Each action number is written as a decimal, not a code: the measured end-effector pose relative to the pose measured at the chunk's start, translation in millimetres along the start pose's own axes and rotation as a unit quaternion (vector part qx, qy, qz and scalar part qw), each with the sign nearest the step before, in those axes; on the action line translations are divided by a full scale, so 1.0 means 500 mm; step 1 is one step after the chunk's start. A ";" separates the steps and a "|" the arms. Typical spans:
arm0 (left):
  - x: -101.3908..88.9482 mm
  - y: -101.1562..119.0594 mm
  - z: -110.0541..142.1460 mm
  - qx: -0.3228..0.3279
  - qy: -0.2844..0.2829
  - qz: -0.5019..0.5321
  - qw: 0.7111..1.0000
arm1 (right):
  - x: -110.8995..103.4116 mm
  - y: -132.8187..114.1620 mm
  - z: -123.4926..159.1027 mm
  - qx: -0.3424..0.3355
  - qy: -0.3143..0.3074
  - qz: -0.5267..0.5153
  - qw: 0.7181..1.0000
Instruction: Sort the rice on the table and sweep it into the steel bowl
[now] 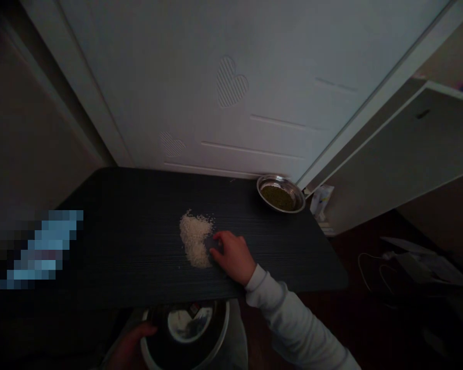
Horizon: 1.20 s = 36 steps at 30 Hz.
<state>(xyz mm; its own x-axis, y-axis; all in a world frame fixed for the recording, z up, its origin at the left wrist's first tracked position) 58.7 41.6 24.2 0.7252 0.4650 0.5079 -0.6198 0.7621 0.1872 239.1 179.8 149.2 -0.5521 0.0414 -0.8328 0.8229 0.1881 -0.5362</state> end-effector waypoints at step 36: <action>0.028 0.006 0.028 -0.014 -0.005 0.021 1.000 | 0.021 -0.100 0.064 -0.158 -0.144 -0.036 0.976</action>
<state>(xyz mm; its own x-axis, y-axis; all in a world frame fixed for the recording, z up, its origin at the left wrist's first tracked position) 62.8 44.2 43.9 0.6955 0.4918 0.5239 -0.6406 0.7546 0.1420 196.4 139.7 162.7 -0.5092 -0.2531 -0.8226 0.6747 0.4761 -0.5640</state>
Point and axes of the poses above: each hand's wrist, its own z-axis away from the middle knuckle, its own x-axis out of the palm, y = z × x, the point moved 5 cm from there along -z, towards the middle knuckle, and after that the axes turned 12 degrees about y, right-handed, at the moved point
